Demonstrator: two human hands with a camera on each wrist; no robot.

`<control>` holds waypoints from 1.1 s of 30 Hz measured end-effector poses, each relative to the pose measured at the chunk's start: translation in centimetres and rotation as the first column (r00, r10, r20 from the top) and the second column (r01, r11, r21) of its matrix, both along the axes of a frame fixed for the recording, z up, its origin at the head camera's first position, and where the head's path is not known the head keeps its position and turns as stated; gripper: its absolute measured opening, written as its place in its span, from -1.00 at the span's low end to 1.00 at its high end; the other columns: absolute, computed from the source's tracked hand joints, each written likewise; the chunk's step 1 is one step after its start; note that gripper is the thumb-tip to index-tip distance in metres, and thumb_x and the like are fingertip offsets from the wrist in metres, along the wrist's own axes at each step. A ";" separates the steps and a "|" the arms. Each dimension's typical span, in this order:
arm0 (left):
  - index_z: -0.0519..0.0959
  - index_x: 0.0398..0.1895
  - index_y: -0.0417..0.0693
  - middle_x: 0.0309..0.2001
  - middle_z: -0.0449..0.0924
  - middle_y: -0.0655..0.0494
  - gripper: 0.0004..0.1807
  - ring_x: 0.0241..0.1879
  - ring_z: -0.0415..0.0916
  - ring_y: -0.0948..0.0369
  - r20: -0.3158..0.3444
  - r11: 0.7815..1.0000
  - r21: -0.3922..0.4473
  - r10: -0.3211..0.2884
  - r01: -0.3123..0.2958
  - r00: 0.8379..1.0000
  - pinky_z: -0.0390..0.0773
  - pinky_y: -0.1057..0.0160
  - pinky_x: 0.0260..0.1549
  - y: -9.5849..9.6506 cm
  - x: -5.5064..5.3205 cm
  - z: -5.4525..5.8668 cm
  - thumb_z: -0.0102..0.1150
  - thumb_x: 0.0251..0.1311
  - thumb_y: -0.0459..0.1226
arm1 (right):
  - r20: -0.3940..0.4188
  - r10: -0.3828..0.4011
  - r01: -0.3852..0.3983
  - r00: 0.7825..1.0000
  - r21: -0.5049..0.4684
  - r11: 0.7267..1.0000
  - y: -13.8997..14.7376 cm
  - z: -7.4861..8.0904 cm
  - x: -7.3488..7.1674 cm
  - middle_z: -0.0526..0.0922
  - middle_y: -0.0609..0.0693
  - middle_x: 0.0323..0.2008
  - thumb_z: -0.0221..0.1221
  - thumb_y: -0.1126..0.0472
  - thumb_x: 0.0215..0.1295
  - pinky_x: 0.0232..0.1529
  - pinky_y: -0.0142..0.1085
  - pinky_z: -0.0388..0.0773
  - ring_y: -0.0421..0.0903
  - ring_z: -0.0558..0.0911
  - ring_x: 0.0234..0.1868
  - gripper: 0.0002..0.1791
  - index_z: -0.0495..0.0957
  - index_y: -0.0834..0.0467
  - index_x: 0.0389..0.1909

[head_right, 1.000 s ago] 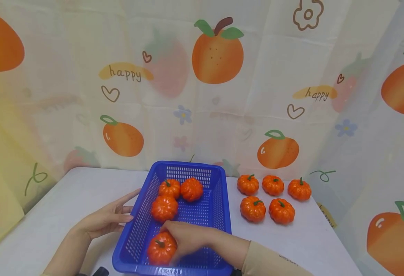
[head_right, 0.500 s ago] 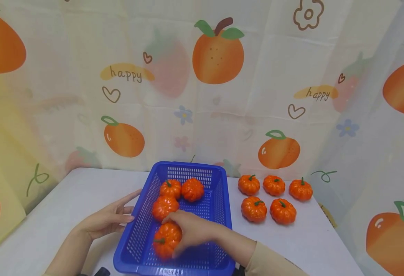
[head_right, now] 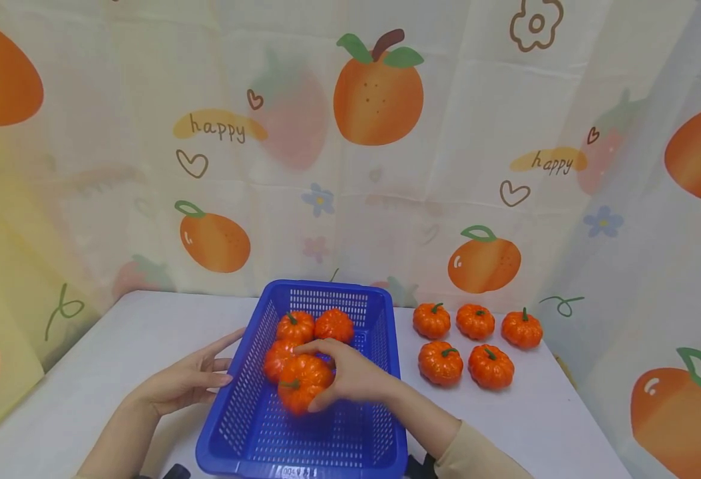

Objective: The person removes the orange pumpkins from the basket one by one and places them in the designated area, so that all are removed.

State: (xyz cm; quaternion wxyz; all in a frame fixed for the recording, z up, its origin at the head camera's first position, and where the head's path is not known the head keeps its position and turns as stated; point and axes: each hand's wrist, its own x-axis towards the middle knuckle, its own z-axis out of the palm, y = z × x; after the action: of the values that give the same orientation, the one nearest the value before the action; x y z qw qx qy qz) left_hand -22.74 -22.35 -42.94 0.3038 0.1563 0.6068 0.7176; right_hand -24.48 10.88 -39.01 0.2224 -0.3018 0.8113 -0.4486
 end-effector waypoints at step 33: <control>-0.37 0.60 0.10 0.03 0.62 0.05 -0.01 -0.10 0.71 0.23 0.010 1.000 0.003 -0.006 0.006 1.000 0.72 0.19 -0.08 -0.1 -0.2 0.0 0.07 0.35 -0.38 | -0.112 -0.383 0.356 0.917 -0.201 0.913 12.3 3.4 -3.5 0.16 0.11 0.46 0.29 0.13 0.26 0.20 0.03 0.58 0.26 0.42 0.31 -0.18 0.14 -0.19 0.49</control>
State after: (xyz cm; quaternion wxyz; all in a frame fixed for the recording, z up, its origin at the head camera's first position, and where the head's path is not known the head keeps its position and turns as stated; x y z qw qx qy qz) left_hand -22.98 -22.48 -42.92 0.3086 0.1549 0.6040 0.7183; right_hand -27.97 23.15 -35.65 0.0445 -0.1936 0.8253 -0.5286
